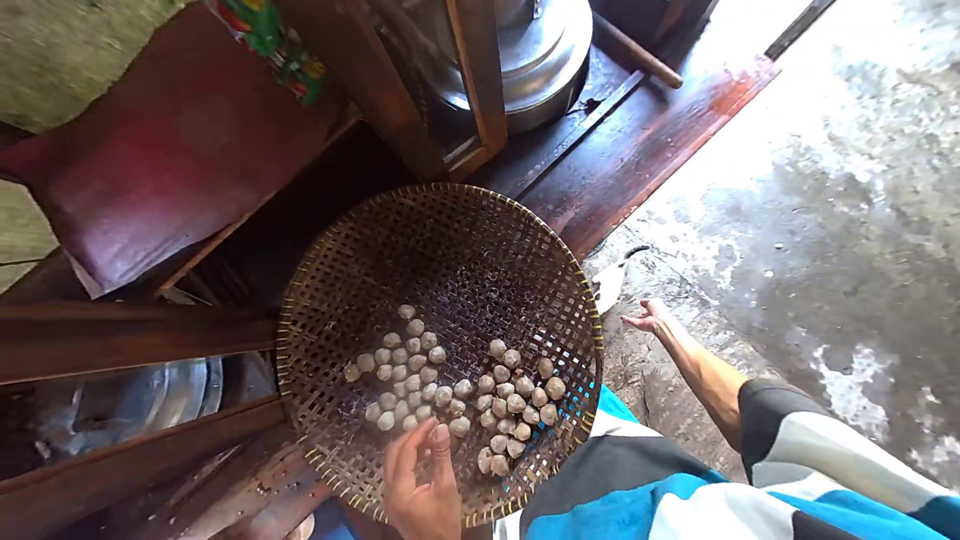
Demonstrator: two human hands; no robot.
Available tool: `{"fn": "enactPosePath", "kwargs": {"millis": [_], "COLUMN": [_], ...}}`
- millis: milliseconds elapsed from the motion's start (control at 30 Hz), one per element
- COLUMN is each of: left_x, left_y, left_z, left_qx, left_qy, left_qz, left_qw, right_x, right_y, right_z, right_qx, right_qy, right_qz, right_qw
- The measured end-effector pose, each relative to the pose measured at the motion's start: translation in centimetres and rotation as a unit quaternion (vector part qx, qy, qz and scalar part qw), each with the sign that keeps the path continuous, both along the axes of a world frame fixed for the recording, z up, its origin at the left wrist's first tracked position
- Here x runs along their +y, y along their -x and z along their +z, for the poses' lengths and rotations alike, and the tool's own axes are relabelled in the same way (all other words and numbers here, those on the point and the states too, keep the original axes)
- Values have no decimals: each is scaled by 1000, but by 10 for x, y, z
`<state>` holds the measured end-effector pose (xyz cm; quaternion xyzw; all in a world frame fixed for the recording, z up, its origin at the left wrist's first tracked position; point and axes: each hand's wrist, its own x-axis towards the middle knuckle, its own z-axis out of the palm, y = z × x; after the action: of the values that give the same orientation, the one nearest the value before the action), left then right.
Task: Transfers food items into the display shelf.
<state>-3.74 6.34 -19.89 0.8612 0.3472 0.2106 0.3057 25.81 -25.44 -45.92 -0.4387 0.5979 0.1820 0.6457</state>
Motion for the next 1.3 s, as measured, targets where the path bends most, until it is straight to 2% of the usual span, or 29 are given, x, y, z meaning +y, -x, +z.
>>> {"fn": "enactPosePath", "kwargs": {"millis": [100, 200, 333, 433, 500, 600, 667, 733, 800, 867, 933, 1033, 1100, 1200, 1300], "left_x": [2, 4, 6, 9, 10, 13, 15, 19, 25, 35, 42, 47, 46, 44, 44], "left_y": [14, 29, 44, 53, 57, 64, 64, 58, 48, 35, 23, 5, -1, -7, -13], "left_z": [-12, -26, -41, -48, -53, -61, -64, -68, -76, -90, -105, -121, -123, -128, -131], "left_qx": [16, 28, 48, 45, 45, 55, 72, 93, 120, 124, 115, 71, 21, -77, -165], "left_qy": [3, 13, 14, 10, -8, -33, -20, 9, 40, 62, 75, 80, 99, 157, 222], "left_qz": [40, 77, 109, 127, 142, 154, 160, 172, 197, 218, 234, 250, 250, 249, 257], "left_qw": [999, 997, 993, 991, 989, 986, 984, 981, 972, 966, 963, 962, 963, 953, 926], "right_x": [-6, -2, 13, 33, 57, 104, 143, 187, 233, 280, 318, 353, 357, 347, 341], "right_y": [0, -2, -5, -2, 9, 41, 60, 70, 72, 72, 79, 94, 111, 126, 140], "right_z": [2, 22, 72, 122, 163, 208, 218, 209, 186, 156, 129, 109, 105, 104, 105], "right_qx": [-5, -57, -134, -228, -339, -531, -577, -535, -477, -472, -491, -523, -550, -549, -531], "right_qy": [53, 58, 53, 103, 152, 122, 76, 71, 72, 92, 111, 107, 83, 35, -8], "right_qz": [76, 115, 131, 217, 296, 448, 562, 687, 775, 805, 807, 802, 790, 792, 794], "right_qw": [996, 990, 981, 944, 880, 708, 588, 487, 408, 348, 307, 268, 258, 263, 296]}}
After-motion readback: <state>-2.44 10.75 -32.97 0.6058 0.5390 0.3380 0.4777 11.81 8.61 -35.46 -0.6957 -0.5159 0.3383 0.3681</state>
